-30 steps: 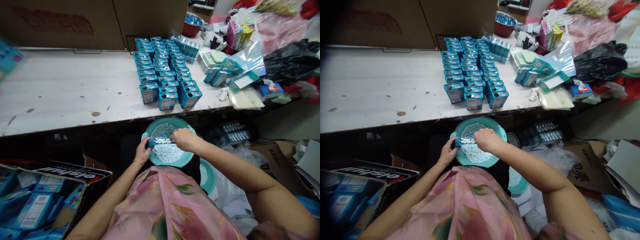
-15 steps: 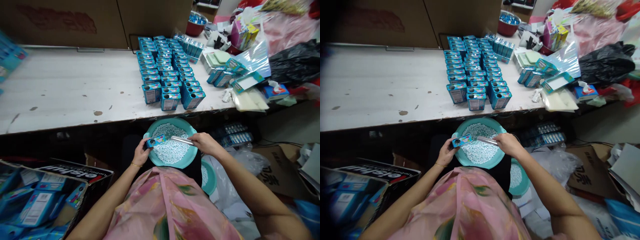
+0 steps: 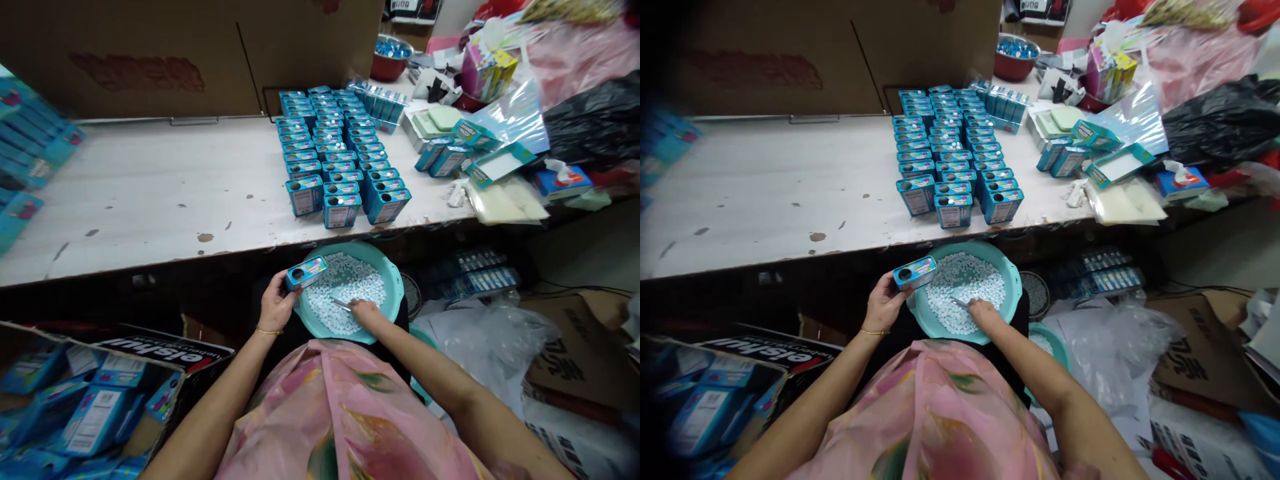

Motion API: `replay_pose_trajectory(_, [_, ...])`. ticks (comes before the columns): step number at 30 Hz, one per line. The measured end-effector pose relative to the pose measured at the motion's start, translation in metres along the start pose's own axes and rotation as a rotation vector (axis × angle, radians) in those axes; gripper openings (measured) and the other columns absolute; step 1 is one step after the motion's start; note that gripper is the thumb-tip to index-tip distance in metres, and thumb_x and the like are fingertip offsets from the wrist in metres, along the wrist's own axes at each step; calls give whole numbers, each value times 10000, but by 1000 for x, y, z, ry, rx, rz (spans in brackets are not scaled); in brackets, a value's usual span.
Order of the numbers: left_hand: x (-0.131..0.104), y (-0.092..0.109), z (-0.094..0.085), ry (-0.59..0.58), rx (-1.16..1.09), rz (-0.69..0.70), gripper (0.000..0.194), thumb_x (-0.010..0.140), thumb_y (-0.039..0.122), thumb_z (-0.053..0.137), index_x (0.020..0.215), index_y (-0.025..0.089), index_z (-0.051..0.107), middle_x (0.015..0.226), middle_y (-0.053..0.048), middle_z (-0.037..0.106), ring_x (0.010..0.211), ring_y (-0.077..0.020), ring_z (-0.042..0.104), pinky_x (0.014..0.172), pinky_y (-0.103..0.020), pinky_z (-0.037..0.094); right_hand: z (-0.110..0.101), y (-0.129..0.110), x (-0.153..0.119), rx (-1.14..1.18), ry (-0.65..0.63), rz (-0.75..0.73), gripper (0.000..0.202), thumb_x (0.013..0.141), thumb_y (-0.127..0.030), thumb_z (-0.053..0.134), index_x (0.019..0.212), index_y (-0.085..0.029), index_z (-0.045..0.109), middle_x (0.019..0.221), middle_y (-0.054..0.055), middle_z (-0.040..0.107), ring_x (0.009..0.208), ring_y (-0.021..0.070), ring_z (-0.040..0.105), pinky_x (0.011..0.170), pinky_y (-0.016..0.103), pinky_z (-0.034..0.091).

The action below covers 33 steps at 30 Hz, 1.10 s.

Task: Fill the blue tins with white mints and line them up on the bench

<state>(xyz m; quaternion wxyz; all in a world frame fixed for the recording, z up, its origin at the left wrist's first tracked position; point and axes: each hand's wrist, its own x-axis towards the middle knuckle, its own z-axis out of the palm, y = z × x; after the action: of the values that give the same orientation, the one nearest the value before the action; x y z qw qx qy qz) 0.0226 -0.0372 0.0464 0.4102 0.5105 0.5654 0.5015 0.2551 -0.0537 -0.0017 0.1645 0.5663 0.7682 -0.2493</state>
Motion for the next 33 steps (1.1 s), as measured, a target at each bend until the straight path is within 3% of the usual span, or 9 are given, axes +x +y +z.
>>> replay_pose_trajectory(3, [-8, -9, -5, -3, 77, -33, 383, 620, 285, 622, 974, 171, 529, 881, -24, 586, 813, -162, 551, 784, -319, 438, 8, 0, 4, 53, -51, -58, 333, 761, -110, 394, 968, -224, 629, 944, 52, 622, 835, 166, 556, 660, 237, 389])
replay_pose_trajectory(6, [-12, -16, -11, 7, 131, -47, 382, 626, 303, 615, 973, 168, 529, 875, -25, 590, 809, -164, 551, 778, -319, 436, 2, 11, 5, 246, -92, -95, 332, 709, -105, 459, 948, -237, 649, 861, 3, 640, 797, 138, 554, 660, 207, 387])
replay_pose_trajectory(10, [-14, -25, -17, 7, 175, -44, 388, 636, 335, 608, 977, 167, 528, 889, -34, 593, 831, -172, 551, 787, -322, 430, -26, 22, -6, 619, -68, -114, 321, 671, -90, 490, 936, -158, 659, 748, 2, 626, 696, 125, 536, 640, 214, 392])
replay_pose_trajectory(13, [-15, -30, -16, 5, 202, -44, 387, 639, 334, 599, 980, 167, 529, 900, -38, 591, 842, -177, 549, 790, -324, 429, -60, 18, -25, 681, 22, -217, 307, 690, -96, 488, 941, -144, 658, 761, 16, 617, 713, 125, 527, 652, 218, 386])
replay_pose_trajectory(17, [-18, -28, -10, -17, 243, -19, 366, 635, 302, 585, 972, 169, 535, 925, -37, 596, 866, -184, 550, 817, -335, 421, -111, -6, -51, 437, 162, -328, 318, 778, -138, 425, 1020, -185, 625, 773, 31, 589, 752, 132, 520, 667, 223, 371])
replay_pose_trajectory(20, [-20, -23, -5, -56, 260, 23, 349, 643, 257, 566, 981, 176, 533, 977, -42, 592, 916, -191, 541, 852, -344, 406, -138, -36, -63, 85, 196, -267, 350, 806, -132, 360, 1053, -215, 594, 852, 59, 572, 805, 160, 511, 685, 254, 365])
replay_pose_trajectory(23, [-21, -21, -2, -90, 244, 75, 343, 657, 209, 542, 999, 188, 524, 1004, -45, 581, 941, -188, 531, 871, -352, 397, -154, -62, -72, -158, 164, -201, 350, 803, -108, 329, 1045, -175, 573, 914, 99, 553, 842, 189, 491, 720, 289, 360])
replay_pose_trajectory(27, [-23, -18, -5, -82, 215, 100, 339, 662, 185, 543, 1001, 198, 524, 1010, -45, 573, 960, -190, 523, 890, -365, 387, -160, -61, -81, -189, 216, -172, 334, 819, -113, 311, 1033, -161, 563, 907, 99, 548, 856, 190, 479, 751, 295, 358])
replay_pose_trajectory(33, [-5, 10, -14, -18, 118, 156, 357, 679, 206, 561, 1033, 206, 516, 1018, -42, 556, 951, -184, 527, 877, -344, 401, -133, -1, -80, 197, 418, -157, 311, 842, -220, 356, 1034, -221, 599, 823, 40, 575, 770, 136, 532, 673, 225, 395])
